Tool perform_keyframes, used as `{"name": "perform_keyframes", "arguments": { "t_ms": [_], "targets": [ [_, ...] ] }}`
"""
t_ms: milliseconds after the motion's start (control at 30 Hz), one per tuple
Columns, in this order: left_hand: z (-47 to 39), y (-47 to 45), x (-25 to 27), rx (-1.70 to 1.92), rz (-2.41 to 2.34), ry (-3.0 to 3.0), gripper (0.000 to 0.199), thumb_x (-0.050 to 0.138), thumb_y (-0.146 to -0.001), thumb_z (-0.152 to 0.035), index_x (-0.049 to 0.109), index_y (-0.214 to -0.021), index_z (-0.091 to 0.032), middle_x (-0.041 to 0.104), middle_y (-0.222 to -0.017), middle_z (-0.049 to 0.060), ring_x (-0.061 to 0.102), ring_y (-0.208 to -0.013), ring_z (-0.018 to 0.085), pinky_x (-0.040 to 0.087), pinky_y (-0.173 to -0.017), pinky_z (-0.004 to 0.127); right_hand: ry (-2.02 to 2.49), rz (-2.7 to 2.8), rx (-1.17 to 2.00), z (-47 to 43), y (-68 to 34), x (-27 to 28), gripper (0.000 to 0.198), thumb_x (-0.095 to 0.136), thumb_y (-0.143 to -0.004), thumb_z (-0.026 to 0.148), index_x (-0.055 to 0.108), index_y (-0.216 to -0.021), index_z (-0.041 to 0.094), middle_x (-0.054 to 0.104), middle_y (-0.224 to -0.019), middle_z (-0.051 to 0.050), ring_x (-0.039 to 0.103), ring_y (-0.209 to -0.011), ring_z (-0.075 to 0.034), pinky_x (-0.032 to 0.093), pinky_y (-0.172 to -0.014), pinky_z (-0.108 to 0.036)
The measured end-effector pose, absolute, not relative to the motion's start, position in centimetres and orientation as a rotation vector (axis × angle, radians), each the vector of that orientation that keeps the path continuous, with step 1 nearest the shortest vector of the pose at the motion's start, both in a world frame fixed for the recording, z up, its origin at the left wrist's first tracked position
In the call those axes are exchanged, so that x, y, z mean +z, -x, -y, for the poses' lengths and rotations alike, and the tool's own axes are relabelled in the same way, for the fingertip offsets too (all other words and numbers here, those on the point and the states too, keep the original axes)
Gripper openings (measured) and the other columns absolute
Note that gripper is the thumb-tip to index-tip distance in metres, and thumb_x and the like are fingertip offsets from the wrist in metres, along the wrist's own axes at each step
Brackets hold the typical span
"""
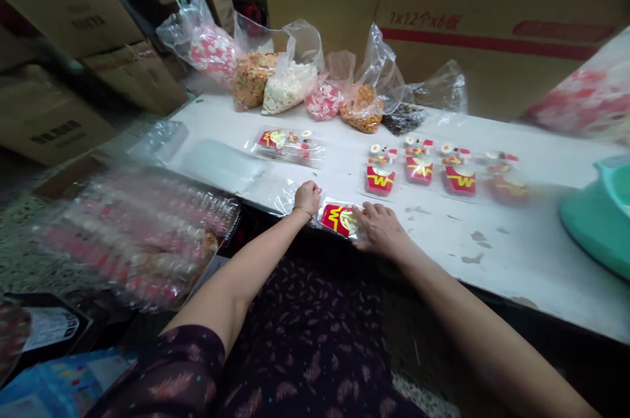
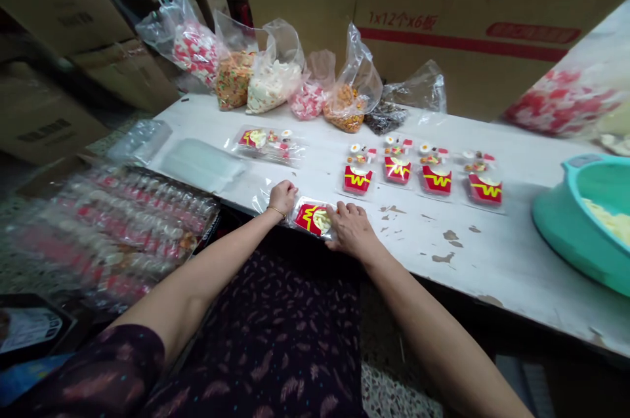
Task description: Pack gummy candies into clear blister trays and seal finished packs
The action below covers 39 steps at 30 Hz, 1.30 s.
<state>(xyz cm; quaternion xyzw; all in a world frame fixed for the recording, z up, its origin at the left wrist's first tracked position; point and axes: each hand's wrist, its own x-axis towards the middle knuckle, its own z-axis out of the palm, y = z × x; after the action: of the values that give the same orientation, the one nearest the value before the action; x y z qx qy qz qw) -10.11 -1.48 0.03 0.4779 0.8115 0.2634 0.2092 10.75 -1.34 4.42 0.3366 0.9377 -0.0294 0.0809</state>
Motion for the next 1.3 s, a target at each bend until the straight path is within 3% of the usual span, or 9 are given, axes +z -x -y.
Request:
{"name": "perform_keyframes", "arguments": {
  "t_ms": [133,300,467,667,833,933,1067,1200,1300],
  "targets": [
    [0.9,10.5,0.8,0.589,-2.09,-1.373,0.011,0.052,-0.074,-0.017,0.053,-0.062,-0.017,0.06,-0.071,0.004,0.055,-0.073,0.015,0.041,-0.072,0.027,-0.973,-2.816,-0.06,1.1,-10.7,4.4,0.082,0.06,-0.06,0.054,0.033,-0.128,0.016,0.045,-0.115,-0.014,0.04,-0.098,-0.03,0.031,-0.08,-0.038],
    [1.2,12.2,1.5,0.548,-1.903,-1.33,0.014,0.052,-0.07,-0.009,0.058,-0.08,-0.018,0.053,-0.051,-0.006,0.049,-0.043,0.008,0.041,-0.053,0.021,-0.944,-2.806,-0.09,0.3,-10.6,4.0,0.085,0.06,-0.06,0.055,0.031,-0.13,0.017,0.043,-0.119,-0.014,0.039,-0.101,-0.029,0.032,-0.081,-0.037],
    [1.4,12.8,1.5,0.658,-1.829,-1.214,0.015,0.054,-0.067,-0.005,0.054,-0.079,-0.015,0.047,-0.045,-0.009,0.047,-0.038,0.005,0.038,-0.045,0.017,-0.87,-2.81,-0.092,-0.4,-10.4,4.0,0.085,0.06,-0.059,0.054,0.032,-0.13,0.016,0.043,-0.118,-0.015,0.04,-0.1,-0.03,0.033,-0.081,-0.037],
    [1.4,11.7,0.7,0.791,-1.886,-1.183,0.012,0.046,-0.073,-0.007,0.05,-0.081,-0.015,0.05,-0.058,-0.005,0.05,-0.045,0.006,0.042,-0.048,0.019,-0.809,-2.82,-0.102,-0.6,-10.2,4.2,0.084,0.061,-0.06,0.052,0.033,-0.13,0.016,0.043,-0.119,-0.016,0.04,-0.1,-0.03,0.033,-0.08,-0.037],
    [2.0,12.7,1.0,0.714,-1.899,-1.405,0.014,0.05,-0.067,-0.005,0.054,-0.072,-0.018,0.055,-0.071,-0.001,0.055,-0.071,0.013,0.045,-0.074,0.027,-0.859,-2.817,-0.152,-0.6,-9.5,4.1,0.087,0.057,-0.06,0.06,0.032,-0.131,0.015,0.043,-0.119,-0.016,0.041,-0.099,-0.03,0.034,-0.079,-0.037],
    [2.5,13.6,1.3,0.596,-1.892,-1.619,0.028,0.05,-0.065,-0.002,0.056,-0.087,-0.017,0.055,-0.093,0.004,0.053,-0.089,0.015,0.043,-0.084,0.028,-0.891,-2.814,-0.152,-0.5,-9.2,4.0,0.087,0.055,-0.061,0.062,0.032,-0.13,0.015,0.044,-0.118,-0.016,0.041,-0.099,-0.03,0.034,-0.079,-0.037],
    [2.9,13.7,1.3,0.478,-1.971,-1.715,0.029,0.053,-0.069,-0.009,0.055,-0.097,-0.016,0.052,-0.099,0.007,0.052,-0.093,0.016,0.043,-0.086,0.029,-0.895,-2.825,-0.149,-0.5,-8.9,3.9,0.087,0.055,-0.061,0.063,0.033,-0.13,0.016,0.045,-0.116,-0.016,0.041,-0.099,-0.029,0.034,-0.079,-0.036],
    [3.6,13.5,1.3,0.597,-2.097,-1.74,0.026,0.05,-0.072,-0.013,0.054,-0.098,-0.016,0.047,-0.107,0.007,0.053,-0.091,0.015,0.044,-0.082,0.029,-0.935,-2.826,-0.138,-0.3,-8.8,4.0,0.086,0.056,-0.061,0.063,0.033,-0.13,0.017,0.046,-0.115,-0.015,0.042,-0.098,-0.029,0.035,-0.078,-0.036],
    [4.3,14.4,1.3,0.566,-2.014,-1.906,0.022,0.047,-0.076,-0.014,0.057,-0.095,-0.017,0.053,-0.101,0.006,0.052,-0.095,0.017,0.042,-0.087,0.031,-0.961,-2.825,-0.131,-0.3,-9.2,4.1,0.085,0.057,-0.061,0.062,0.034,-0.129,0.017,0.046,-0.115,-0.015,0.043,-0.098,-0.03,0.035,-0.079,-0.036]
  ]
}}
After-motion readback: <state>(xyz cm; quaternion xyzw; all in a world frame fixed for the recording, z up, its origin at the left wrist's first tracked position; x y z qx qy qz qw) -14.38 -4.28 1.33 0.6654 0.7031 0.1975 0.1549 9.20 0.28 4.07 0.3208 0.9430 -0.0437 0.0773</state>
